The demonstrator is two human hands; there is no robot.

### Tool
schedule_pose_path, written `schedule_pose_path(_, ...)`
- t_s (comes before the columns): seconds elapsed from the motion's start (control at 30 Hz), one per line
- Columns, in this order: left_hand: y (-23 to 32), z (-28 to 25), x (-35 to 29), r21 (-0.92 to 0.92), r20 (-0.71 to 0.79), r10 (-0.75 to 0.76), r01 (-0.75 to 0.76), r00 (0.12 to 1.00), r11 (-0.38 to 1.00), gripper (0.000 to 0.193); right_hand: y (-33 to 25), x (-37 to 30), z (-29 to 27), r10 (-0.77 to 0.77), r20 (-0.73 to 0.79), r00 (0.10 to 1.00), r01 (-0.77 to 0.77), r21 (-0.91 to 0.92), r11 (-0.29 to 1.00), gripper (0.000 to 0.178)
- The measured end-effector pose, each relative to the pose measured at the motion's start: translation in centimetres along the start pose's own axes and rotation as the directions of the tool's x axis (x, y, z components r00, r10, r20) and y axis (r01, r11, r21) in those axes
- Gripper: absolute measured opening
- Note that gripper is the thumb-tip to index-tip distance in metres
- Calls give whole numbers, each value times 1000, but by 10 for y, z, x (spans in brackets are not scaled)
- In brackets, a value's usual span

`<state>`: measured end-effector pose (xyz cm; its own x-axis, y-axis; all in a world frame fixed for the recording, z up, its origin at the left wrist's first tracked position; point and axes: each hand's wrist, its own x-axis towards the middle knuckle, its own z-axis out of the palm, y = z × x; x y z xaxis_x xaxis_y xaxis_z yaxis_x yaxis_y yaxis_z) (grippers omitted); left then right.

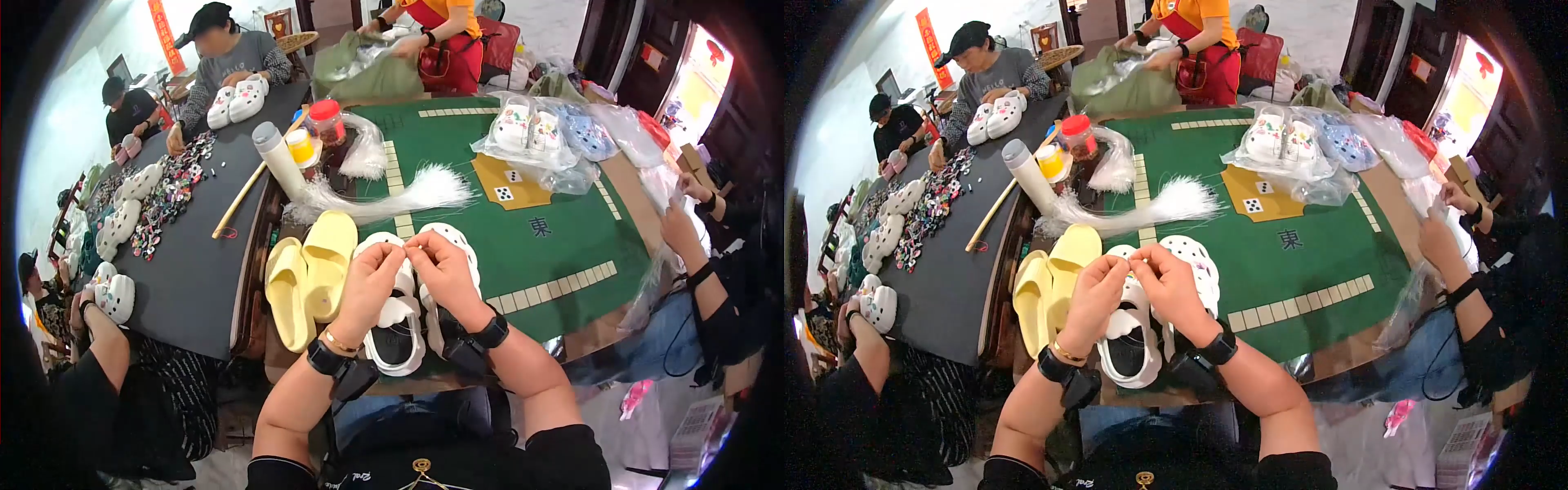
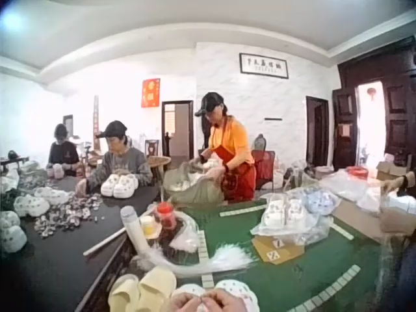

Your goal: Working on footwear production line, attaching accessories and packaging shoes.

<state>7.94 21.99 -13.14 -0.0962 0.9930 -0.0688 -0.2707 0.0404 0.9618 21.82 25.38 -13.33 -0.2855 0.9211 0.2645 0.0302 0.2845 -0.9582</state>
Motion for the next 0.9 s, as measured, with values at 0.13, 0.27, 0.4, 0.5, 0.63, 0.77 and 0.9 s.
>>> schedule_pose_path(0.13, -1, -1, -1, -88, 12, -8, 9, 1000, 996, 13, 10, -1, 1, -22, -45, 999, 26, 95, 995, 12)
schedule_pose_path(0.27, -3, -9, 2, -178, 49, -43, 51, 998, 983, 13, 7, -2, 1, -192, -76, 979, 185, -92, 978, 10)
schedule_pose_path(0.4, -4, -11, 1, -175, 56, -36, 45, 998, 984, 13, 9, 0, 1, -130, -58, 990, 127, -59, 990, 10)
schedule_pose_path(0.5, -3, -11, -1, -186, 60, -42, 52, 997, 981, 13, 11, 0, 2, -120, -56, 991, 118, -32, 992, 10)
schedule_pose_path(0.63, -3, -7, 2, -195, 93, -48, 66, 994, 979, 13, 8, -1, -3, -121, -56, 991, 118, -42, 992, 8)
schedule_pose_path(0.77, 5, -1, 0, -72, 30, -67, 69, 997, 995, 10, 14, 1, -1, -181, -98, 979, 164, -160, 973, 10)
schedule_pose_path(0.9, 9, -11, -6, -129, -19, -85, 82, 996, 988, 7, 23, 5, 10, -253, -34, 967, 247, -119, 962, 12)
